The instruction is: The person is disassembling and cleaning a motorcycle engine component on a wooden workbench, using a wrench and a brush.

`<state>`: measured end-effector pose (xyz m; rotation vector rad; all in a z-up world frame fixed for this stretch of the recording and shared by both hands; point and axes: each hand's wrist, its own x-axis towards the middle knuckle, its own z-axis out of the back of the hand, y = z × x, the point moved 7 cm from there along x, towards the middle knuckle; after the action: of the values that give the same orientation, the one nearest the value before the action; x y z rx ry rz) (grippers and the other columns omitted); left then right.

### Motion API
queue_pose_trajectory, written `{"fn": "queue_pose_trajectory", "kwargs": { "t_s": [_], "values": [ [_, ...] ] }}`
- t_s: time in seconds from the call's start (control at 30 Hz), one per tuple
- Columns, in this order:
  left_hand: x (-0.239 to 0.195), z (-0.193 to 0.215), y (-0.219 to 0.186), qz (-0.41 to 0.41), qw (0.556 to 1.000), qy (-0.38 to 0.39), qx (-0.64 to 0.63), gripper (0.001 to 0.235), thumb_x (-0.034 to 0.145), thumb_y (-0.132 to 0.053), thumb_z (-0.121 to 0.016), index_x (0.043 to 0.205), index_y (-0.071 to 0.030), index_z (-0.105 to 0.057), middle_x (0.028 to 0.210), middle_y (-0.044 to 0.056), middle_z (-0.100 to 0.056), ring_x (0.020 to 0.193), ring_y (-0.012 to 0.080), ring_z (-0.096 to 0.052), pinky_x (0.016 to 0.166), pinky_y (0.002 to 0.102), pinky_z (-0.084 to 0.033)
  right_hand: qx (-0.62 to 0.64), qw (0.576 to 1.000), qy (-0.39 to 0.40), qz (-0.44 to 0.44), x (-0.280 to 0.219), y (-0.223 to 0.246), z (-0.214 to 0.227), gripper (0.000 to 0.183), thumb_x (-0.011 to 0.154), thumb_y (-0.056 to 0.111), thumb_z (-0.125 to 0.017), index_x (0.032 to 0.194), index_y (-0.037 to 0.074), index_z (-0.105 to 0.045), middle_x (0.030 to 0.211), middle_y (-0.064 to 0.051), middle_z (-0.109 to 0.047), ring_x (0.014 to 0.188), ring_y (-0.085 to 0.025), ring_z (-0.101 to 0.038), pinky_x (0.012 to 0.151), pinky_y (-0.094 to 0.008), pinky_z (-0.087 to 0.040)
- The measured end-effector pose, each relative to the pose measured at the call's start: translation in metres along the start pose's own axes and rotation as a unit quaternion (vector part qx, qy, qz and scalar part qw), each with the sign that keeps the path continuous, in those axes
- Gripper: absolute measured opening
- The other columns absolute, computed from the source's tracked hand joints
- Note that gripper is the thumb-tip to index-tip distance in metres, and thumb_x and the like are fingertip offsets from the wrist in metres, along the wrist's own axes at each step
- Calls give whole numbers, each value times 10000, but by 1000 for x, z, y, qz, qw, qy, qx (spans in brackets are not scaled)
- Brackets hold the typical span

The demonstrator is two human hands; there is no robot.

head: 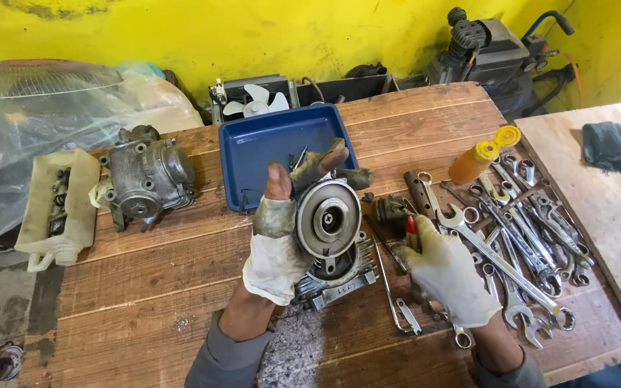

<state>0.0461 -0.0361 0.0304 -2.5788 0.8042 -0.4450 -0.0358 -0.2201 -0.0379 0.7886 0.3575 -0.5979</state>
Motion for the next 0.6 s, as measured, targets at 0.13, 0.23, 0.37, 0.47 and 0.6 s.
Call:
{"fn": "queue_pose_trajectory", "kwargs": {
  "t_s": [0.13,0.23,0.37,0.47,0.6],
  "values": [
    [1,-3,3,-8,997,-46,62,822,970,-621,-494,1415,64,-587,1174,322,-709,1015,338,-738,827,409,-642,-142,978,-108,109,35,-34,-1,495,926,248,-710,1358,96,-524,843,-77,-747,489,-143,-672,466,-287,-614],
    [5,2,12,8,995,-87,40,805,969,-596,-496,1398,77,-595,1194,332,-692,1069,384,-711,912,455,-610,-206,944,-197,166,30,-31,11,745,858,383,-768,1491,82,-519,945,-112,-747,579,-179,-689,502,-318,-606],
    [7,12,29,45,996,-73,26,781,977,-620,-498,1409,21,-612,1154,295,-724,1015,317,-732,826,393,-622,71,965,-138,212,-20,7,25,687,774,190,-833,1402,73,-580,1227,-58,-651,1138,-157,-659,1105,-272,-516],
    [5,7,34,31,997,-64,17,744,1004,-573,-507,1429,33,-585,1157,223,-736,1080,338,-716,920,453,-604,53,859,-228,455,-60,27,27,691,713,181,-873,1353,93,-626,1371,-104,-633,1307,-240,-613,1124,-350,-526],
    [1,-4,35,29,998,-53,3,728,977,-571,-559,1450,-18,-552,1190,238,-719,1110,325,-695,977,447,-573,64,800,-225,552,-67,34,12,747,772,342,-880,1424,175,-555,1436,-83,-582,1350,-234,-573,1163,-366,-518]
  ]
}}
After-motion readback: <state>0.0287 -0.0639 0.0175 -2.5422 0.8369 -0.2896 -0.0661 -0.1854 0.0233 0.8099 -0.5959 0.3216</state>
